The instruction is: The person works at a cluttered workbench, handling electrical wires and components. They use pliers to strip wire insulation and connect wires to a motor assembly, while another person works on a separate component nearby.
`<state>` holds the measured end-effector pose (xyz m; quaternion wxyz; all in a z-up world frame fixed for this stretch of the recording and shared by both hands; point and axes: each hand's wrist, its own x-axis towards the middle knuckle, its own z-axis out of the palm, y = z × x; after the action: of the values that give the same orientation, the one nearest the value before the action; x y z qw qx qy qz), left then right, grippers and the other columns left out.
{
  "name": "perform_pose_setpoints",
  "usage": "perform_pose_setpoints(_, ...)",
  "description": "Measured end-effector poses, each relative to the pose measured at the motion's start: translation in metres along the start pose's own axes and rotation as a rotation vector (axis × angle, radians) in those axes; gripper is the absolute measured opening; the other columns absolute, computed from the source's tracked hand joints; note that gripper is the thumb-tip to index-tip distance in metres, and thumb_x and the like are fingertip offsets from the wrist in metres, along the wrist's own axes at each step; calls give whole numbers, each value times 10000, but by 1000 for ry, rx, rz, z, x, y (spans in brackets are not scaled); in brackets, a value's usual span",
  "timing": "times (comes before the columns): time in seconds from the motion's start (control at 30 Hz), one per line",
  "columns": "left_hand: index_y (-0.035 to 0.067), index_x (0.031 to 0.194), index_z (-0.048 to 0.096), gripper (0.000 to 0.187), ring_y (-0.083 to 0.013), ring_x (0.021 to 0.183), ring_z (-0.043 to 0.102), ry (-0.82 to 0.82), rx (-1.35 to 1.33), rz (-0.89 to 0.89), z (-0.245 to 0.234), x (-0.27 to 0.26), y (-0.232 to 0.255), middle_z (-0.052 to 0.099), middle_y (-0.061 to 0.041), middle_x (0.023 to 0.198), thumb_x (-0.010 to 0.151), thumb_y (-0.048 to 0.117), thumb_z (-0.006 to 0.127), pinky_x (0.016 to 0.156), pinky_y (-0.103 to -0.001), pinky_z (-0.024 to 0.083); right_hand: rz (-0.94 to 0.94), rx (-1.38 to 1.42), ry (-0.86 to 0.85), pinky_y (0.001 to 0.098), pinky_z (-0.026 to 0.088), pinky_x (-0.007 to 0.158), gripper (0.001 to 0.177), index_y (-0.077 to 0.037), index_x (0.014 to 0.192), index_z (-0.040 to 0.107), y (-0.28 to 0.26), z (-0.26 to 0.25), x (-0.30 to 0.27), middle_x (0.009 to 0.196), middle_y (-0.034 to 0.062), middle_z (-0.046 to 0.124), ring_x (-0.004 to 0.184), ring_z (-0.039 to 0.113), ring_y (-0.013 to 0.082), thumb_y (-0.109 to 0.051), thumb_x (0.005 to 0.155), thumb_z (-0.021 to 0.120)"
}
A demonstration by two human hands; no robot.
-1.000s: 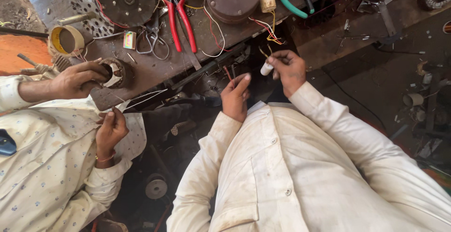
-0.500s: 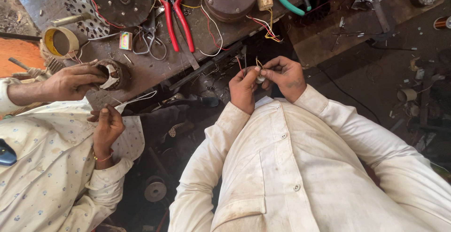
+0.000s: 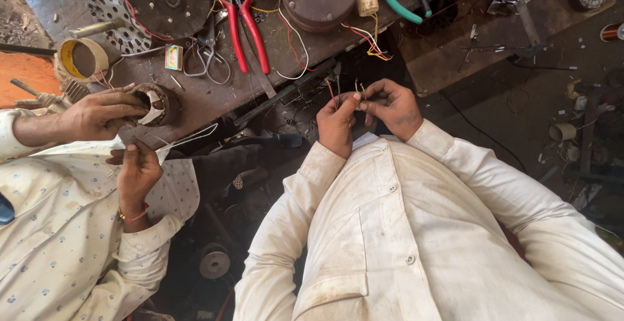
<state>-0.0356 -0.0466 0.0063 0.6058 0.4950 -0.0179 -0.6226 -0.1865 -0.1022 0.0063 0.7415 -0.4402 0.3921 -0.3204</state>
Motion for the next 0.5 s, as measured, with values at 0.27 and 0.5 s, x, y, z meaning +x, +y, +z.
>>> perform_pose_setpoints(0.27,5,1046,653,192,-30,545,424,14,-100,7,-9,6,-2,579,27,797,936,132,746,483,-205,319,-115,-104,191,264,544,637,177,15,1043,641,-25,-22,0,990,125,737,721,661,130,86,908,731)
perform_pose_setpoints(0.5,4,1016,635,284,-76,539,417,174,-280,35,-31,-7,-15,554,-20,798,1032,287,607,484,-242,329,-673,-430,207,299,608,875,193,-1,1053,609,-113,-78,33,1138,121,699,1007,695,180,124,998,745)
